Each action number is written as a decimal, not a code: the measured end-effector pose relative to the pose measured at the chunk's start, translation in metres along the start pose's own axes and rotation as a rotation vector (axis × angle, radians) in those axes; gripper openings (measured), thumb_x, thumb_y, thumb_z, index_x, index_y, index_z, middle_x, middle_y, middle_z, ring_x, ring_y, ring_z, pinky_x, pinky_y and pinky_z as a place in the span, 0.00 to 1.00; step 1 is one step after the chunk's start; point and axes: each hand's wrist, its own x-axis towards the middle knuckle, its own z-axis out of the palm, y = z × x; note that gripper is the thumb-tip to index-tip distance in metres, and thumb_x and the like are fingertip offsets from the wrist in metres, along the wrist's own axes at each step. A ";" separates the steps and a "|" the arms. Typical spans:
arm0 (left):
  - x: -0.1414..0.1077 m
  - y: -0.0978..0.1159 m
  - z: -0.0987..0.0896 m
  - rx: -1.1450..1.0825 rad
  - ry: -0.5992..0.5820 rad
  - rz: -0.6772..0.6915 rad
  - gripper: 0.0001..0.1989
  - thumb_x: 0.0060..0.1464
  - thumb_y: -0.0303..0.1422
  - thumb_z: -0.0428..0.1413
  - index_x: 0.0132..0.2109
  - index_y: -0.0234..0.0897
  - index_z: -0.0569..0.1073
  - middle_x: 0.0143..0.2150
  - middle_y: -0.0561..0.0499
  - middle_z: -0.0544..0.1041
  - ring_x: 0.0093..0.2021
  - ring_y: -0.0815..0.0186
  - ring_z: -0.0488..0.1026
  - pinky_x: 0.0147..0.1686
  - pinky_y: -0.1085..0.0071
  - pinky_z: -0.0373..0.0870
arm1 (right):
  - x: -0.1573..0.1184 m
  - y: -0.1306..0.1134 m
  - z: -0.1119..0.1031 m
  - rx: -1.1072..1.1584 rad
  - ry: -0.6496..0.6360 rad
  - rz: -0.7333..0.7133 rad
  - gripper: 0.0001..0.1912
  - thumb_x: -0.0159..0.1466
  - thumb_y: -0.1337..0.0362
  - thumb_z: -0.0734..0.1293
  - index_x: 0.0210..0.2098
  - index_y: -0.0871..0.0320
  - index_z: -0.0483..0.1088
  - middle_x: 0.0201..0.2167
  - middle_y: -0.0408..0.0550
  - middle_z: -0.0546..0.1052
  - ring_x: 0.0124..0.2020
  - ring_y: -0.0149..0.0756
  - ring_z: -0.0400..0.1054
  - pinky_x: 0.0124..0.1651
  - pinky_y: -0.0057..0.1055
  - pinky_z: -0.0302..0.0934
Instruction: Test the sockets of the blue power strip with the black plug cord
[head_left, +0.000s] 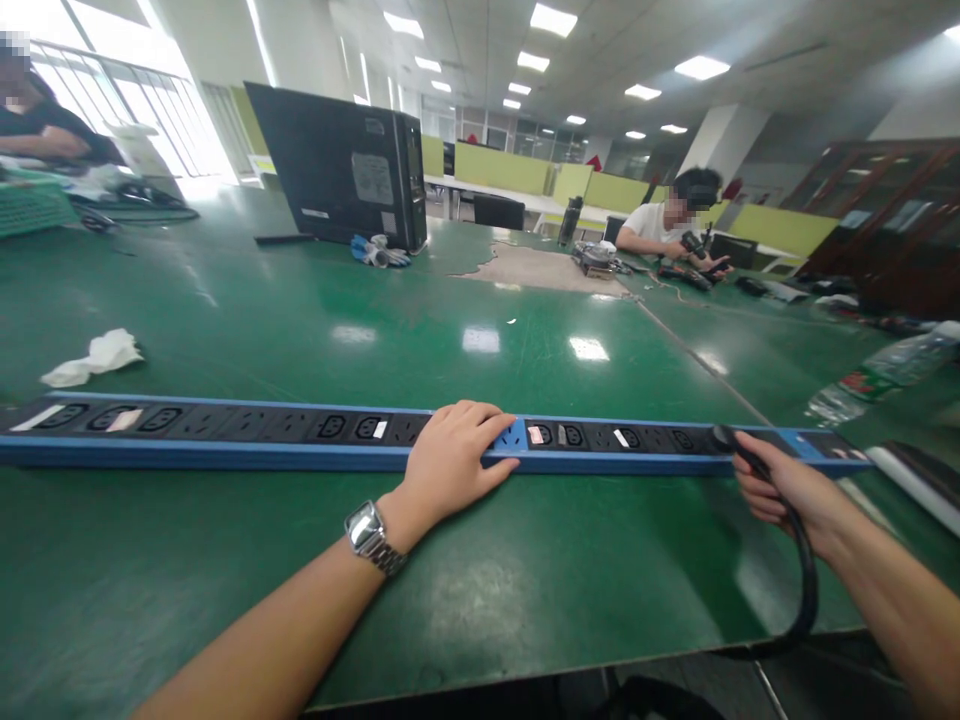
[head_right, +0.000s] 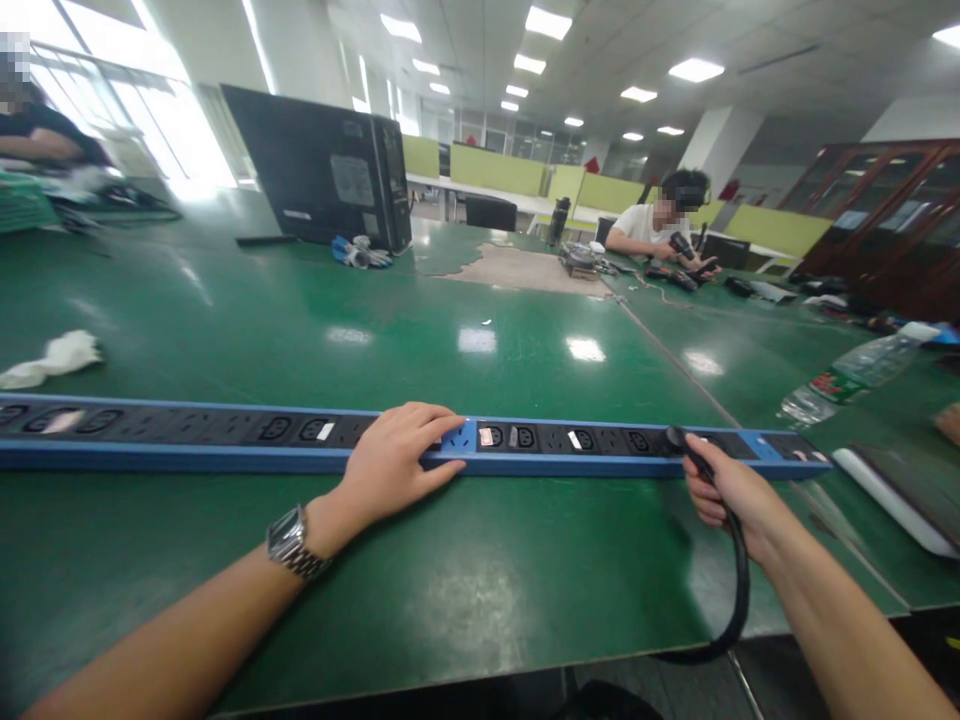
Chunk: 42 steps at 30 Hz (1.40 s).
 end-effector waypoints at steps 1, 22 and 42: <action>0.000 0.000 0.000 0.001 0.001 -0.001 0.21 0.55 0.40 0.59 0.54 0.39 0.71 0.51 0.46 0.76 0.51 0.55 0.70 0.52 0.55 0.67 | 0.003 0.002 -0.001 -0.016 0.006 -0.002 0.23 0.62 0.46 0.64 0.20 0.55 0.58 0.10 0.33 0.51 0.08 0.22 0.42 0.15 0.23 0.34; 0.000 0.005 -0.003 0.012 -0.018 -0.047 0.24 0.55 0.41 0.59 0.57 0.41 0.68 0.52 0.47 0.75 0.52 0.54 0.70 0.53 0.56 0.65 | -0.016 -0.021 0.000 0.239 0.137 -0.279 0.20 0.68 0.58 0.58 0.21 0.54 0.65 0.09 0.38 0.51 0.08 0.18 0.48 0.14 0.28 0.38; -0.019 -0.036 -0.037 -0.080 0.360 -0.019 0.16 0.60 0.32 0.53 0.55 0.40 0.71 0.50 0.44 0.75 0.51 0.59 0.72 0.50 0.61 0.70 | -0.077 0.019 0.216 -0.531 -0.117 -0.936 0.27 0.65 0.49 0.62 0.16 0.57 0.56 0.14 0.39 0.58 0.20 0.28 0.51 0.26 0.28 0.43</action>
